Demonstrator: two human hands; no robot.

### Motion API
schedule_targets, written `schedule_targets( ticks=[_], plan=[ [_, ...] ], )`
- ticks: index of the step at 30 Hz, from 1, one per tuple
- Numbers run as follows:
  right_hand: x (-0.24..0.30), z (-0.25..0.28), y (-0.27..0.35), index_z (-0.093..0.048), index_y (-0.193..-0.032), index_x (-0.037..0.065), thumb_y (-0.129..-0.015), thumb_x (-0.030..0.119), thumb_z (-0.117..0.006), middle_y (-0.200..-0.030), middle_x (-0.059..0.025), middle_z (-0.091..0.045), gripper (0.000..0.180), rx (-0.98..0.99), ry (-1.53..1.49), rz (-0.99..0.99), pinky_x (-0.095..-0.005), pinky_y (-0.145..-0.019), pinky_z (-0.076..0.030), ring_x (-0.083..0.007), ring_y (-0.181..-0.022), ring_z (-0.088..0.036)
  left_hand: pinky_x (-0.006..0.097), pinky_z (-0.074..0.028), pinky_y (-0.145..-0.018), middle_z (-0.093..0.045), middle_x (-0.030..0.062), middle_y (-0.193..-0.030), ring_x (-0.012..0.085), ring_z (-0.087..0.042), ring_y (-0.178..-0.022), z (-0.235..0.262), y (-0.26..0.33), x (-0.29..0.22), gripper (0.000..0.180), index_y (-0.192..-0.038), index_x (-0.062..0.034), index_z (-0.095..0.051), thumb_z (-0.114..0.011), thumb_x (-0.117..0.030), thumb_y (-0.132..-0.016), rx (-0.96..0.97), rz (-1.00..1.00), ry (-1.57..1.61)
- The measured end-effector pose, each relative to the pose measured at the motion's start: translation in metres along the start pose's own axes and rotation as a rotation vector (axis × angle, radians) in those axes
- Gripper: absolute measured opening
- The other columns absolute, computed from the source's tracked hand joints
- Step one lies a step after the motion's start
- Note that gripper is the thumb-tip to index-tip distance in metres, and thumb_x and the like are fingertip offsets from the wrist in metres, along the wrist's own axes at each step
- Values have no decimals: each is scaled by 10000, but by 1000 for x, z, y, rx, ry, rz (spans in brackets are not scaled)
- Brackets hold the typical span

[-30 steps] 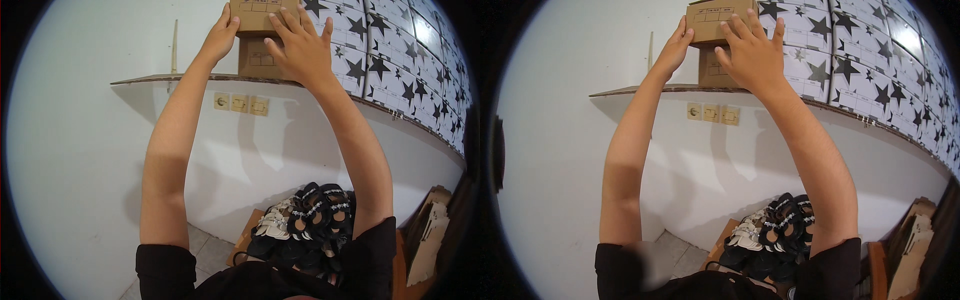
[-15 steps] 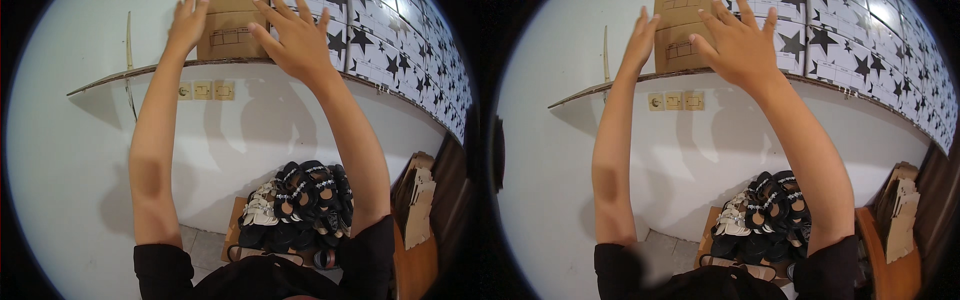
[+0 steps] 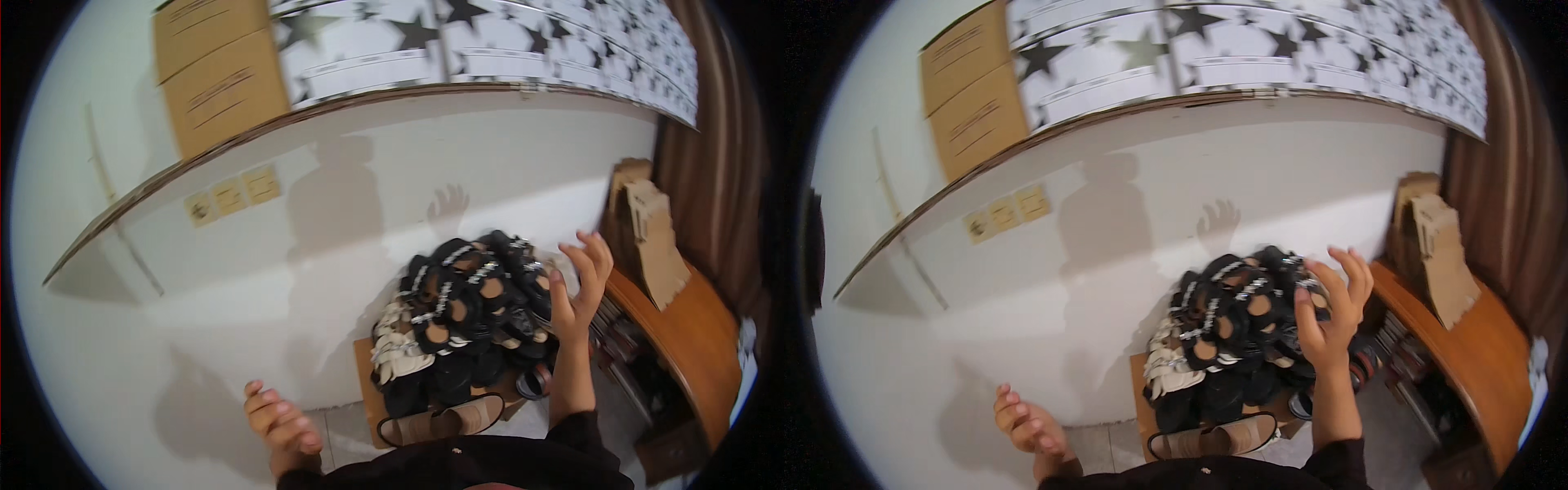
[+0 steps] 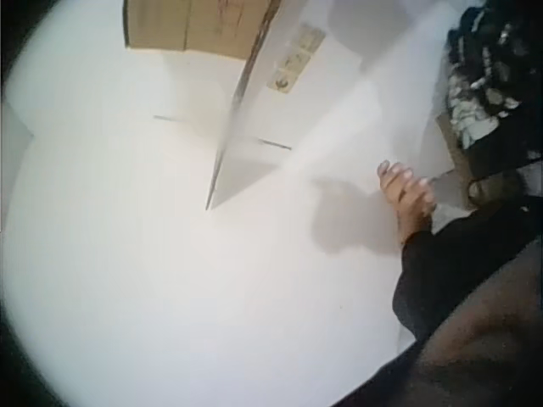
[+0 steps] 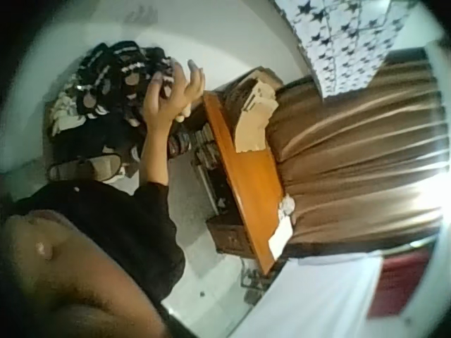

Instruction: Assembling cardboard shoe boxes and placing them on a shelf.

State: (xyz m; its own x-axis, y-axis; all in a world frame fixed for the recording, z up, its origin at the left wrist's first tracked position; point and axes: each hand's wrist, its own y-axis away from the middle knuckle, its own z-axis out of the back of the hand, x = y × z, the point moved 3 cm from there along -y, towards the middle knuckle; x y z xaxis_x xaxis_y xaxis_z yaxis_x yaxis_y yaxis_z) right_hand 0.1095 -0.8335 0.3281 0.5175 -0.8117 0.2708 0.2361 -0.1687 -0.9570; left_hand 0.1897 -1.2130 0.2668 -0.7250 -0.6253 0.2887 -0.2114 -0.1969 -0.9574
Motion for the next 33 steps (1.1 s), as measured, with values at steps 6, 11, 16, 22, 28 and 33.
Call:
schedule_targets(
  ticks=[6,11,16,22,28,33],
  plan=[
    [-68,78,81,-607,-983,30,-753,63,-584,-1114,-127,-532,234,-227,117,-454,-358,-957,-334,-267,-1087,-465,431,-350,-941,-471,184,-1106,281,-451,-1028,-43,83,4,407,-1167,64,-457,-372,-211,-878,-310,797,110],
    [-100,140,108,-608,-977,33,-750,69,-589,-1089,-132,-535,231,-194,260,-530,-352,-941,-348,-276,-1063,-481,389,-365,-901,-478,159,-1075,259,-455,-1003,-121,78,-33,365,-1153,80,-459,-451,-83,-827,110,574,184],
    [-144,225,146,-610,-978,43,-749,77,-596,-1086,-128,-535,231,-144,437,-602,-362,-937,-357,-281,-1064,-481,378,-364,-891,-481,168,-1051,265,-462,-976,-189,57,-84,373,-1157,83,-459,-445,-87,-825,16,559,341],
    [-192,327,151,-598,-981,21,-762,52,-585,-1049,-121,-551,222,-219,477,-615,-340,-938,-361,-259,-1044,-503,400,-388,-825,-515,175,-972,299,-487,-897,-269,17,-184,312,-1062,69,-501,-466,-131,-824,40,572,407],
    [-238,407,147,-595,-966,5,-764,34,-578,-1017,-111,-570,205,-236,476,-618,-330,-925,-368,-243,-1014,-521,390,-432,-726,-593,119,-870,286,-556,-795,-418,27,-318,213,-968,-33,-601,-593,-31,-754,400,458,572],
    [-323,442,220,-606,-967,53,-733,89,-605,-1007,-129,-583,237,-23,524,-763,-381,-885,-395,-310,-985,-529,367,-439,-743,-599,77,-900,259,-569,-832,-486,75,-451,314,-1011,-88,-611,-629,-39,-701,633,411,846]
  ],
)
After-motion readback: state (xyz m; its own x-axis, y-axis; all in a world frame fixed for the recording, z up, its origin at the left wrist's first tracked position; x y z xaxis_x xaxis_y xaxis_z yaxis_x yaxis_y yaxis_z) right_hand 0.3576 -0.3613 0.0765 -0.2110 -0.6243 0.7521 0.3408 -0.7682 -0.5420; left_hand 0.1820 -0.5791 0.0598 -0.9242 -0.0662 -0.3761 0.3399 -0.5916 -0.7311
